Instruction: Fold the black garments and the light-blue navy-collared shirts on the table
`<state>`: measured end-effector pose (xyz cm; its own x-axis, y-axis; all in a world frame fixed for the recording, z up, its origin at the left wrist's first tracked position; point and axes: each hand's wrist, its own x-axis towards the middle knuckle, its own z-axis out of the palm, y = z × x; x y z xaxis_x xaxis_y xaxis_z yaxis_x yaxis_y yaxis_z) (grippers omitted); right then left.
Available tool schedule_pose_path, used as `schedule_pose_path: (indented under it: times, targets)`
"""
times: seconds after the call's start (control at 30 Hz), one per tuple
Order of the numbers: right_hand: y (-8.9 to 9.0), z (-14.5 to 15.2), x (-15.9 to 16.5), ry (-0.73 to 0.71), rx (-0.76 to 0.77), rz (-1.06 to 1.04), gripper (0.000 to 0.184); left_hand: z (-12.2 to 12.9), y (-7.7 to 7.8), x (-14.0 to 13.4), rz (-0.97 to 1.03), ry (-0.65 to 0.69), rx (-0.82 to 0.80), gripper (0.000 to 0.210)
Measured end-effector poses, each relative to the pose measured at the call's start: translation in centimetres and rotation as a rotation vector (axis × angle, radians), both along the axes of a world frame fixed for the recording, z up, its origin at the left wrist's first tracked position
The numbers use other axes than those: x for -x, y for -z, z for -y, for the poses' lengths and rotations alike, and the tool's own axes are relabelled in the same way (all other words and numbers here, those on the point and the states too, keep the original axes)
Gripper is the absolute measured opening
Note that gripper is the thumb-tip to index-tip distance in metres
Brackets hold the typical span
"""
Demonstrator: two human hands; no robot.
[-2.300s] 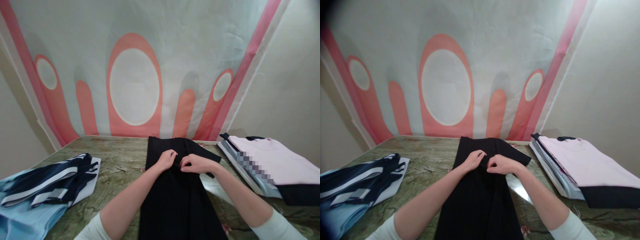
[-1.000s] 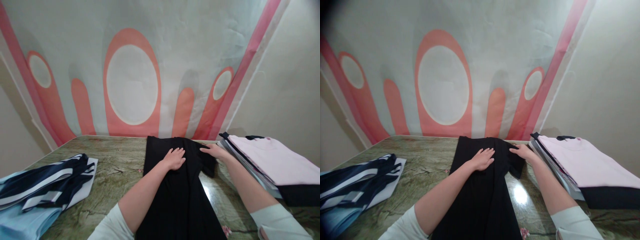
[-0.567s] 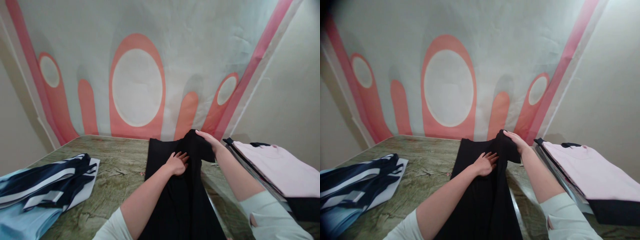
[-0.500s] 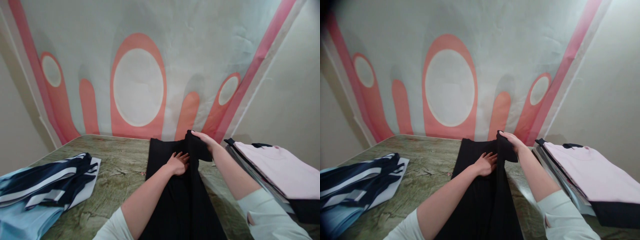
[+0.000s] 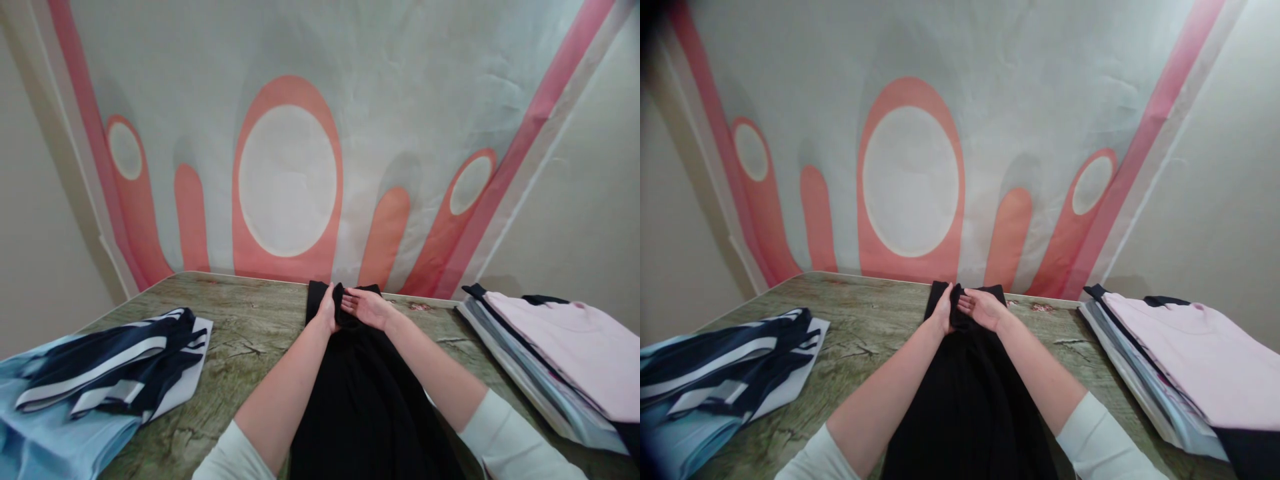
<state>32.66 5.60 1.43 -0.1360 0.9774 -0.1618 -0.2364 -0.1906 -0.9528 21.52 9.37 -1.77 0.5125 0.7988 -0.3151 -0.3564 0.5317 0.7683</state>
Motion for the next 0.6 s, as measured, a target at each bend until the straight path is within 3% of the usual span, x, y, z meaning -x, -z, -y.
schedule_pose_path:
  times: [0.07,0.13,0.23,0.3,0.37,0.43,0.6]
  targets:
    - [0.1,1.3,-0.4,-0.045,-0.015,-0.075,0.012,-0.2,-0.2,0.4,-0.116,0.005,-0.113,0.049]
    - [0.2,3.2,-1.3,-0.059,-0.079,-0.009,0.017,-0.4,-0.2,0.7,-0.234,0.004,-0.221,0.042]
    - [0.7,7.1,-2.7,0.015,-0.257,0.49,0.023,-0.7,-0.2,1.1,-0.346,-0.039,-0.307,0.035]
    - [1.1,10.0,-3.4,0.081,-0.394,0.864,0.026,-0.8,-0.2,1.4,-0.424,-0.085,-0.362,0.05]
    - [1.3,12.6,-3.6,0.1,-0.472,1.082,0.029,-0.8,-0.2,1.9,-0.503,-0.107,-0.422,0.066]
    - [1.4,14.6,-3.3,0.085,-0.473,1.181,0.032,-0.7,-0.4,2.4,-0.577,-0.092,-0.481,0.068]
    - [1.8,16.1,-2.1,0.06,-0.404,1.29,0.032,-0.1,-0.9,3.4,-0.785,-0.092,-0.661,0.044]
